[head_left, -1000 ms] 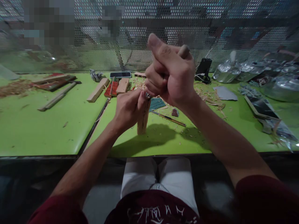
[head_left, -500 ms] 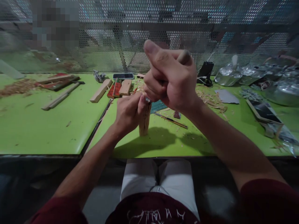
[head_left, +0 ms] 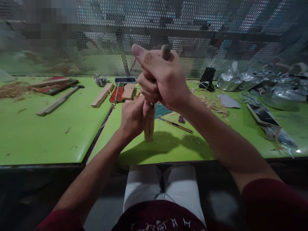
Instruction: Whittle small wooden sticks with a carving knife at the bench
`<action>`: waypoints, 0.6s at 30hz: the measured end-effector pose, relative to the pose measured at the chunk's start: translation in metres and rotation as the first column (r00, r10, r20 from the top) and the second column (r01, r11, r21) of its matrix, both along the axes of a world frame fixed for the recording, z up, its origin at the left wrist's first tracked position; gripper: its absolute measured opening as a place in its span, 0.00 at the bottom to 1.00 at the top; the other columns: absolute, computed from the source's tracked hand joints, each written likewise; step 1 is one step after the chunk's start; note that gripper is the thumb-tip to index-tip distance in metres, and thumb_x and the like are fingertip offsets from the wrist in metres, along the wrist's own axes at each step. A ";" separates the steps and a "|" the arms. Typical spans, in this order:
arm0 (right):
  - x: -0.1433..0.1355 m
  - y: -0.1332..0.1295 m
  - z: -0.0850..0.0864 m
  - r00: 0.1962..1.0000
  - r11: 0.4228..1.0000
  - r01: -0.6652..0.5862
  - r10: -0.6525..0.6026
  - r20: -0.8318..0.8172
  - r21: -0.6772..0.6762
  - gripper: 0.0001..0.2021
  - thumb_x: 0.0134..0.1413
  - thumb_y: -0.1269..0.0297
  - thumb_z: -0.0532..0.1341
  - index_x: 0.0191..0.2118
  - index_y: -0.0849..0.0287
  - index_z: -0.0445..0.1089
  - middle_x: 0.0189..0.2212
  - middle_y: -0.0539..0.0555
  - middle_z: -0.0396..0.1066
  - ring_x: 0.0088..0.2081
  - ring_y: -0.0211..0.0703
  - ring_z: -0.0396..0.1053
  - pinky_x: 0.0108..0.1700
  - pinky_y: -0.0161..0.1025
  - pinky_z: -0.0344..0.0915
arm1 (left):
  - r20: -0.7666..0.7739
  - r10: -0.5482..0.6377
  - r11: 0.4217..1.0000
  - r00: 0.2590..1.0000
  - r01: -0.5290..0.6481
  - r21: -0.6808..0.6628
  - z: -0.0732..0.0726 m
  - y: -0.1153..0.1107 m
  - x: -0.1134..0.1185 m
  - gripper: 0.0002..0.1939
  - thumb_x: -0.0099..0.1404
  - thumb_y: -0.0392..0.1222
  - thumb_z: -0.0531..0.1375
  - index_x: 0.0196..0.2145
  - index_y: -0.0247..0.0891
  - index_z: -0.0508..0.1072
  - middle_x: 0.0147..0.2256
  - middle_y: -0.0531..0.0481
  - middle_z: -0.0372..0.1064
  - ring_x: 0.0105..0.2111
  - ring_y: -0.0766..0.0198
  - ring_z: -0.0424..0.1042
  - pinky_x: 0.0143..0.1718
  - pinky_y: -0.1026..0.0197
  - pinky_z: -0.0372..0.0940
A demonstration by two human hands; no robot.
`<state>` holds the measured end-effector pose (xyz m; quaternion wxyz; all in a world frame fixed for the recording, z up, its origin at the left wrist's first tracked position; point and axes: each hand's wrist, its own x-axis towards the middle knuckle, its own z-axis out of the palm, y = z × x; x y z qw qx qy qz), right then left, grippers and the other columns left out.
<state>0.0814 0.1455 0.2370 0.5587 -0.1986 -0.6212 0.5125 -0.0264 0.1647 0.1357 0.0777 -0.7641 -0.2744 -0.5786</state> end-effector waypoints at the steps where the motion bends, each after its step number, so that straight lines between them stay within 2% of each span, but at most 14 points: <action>1: -0.001 0.000 -0.001 1.000 1.000 0.009 -0.009 -0.003 -0.002 0.32 0.61 0.45 0.63 0.19 0.54 0.44 0.12 0.40 0.39 0.13 0.28 0.39 0.13 0.31 0.40 | 0.000 0.001 1.000 1.000 -0.001 -0.001 0.000 0.001 0.001 0.22 0.76 0.45 0.48 0.23 0.40 0.56 0.18 0.56 0.53 0.17 0.69 0.50 0.23 0.59 0.46; 6: 0.000 0.002 -0.003 0.995 0.990 0.101 -0.099 0.022 -0.095 0.31 0.58 0.43 0.64 0.21 0.52 0.44 0.12 0.39 0.38 0.14 0.31 0.38 0.12 0.32 0.42 | -0.016 -0.011 1.000 1.000 0.011 -0.020 0.000 0.005 0.003 0.22 0.76 0.46 0.47 0.23 0.40 0.55 0.18 0.55 0.54 0.18 0.69 0.53 0.23 0.59 0.47; 12: 0.014 0.002 -0.002 0.998 0.986 0.008 -0.019 -0.062 -0.164 0.31 0.59 0.42 0.62 0.21 0.52 0.42 0.11 0.39 0.39 0.13 0.30 0.39 0.11 0.32 0.44 | -0.037 -0.036 0.996 0.999 0.033 -0.084 0.003 0.000 0.002 0.24 0.77 0.49 0.46 0.23 0.40 0.56 0.18 0.55 0.55 0.19 0.69 0.55 0.24 0.60 0.49; 18: 0.021 -0.004 -0.001 0.995 0.989 0.022 -0.035 -0.091 -0.147 0.32 0.61 0.42 0.61 0.19 0.54 0.42 0.11 0.40 0.37 0.13 0.29 0.38 0.12 0.32 0.43 | -0.060 -0.060 0.998 0.996 0.057 -0.039 0.006 -0.005 0.003 0.22 0.76 0.45 0.46 0.23 0.40 0.58 0.19 0.55 0.56 0.19 0.69 0.56 0.24 0.60 0.51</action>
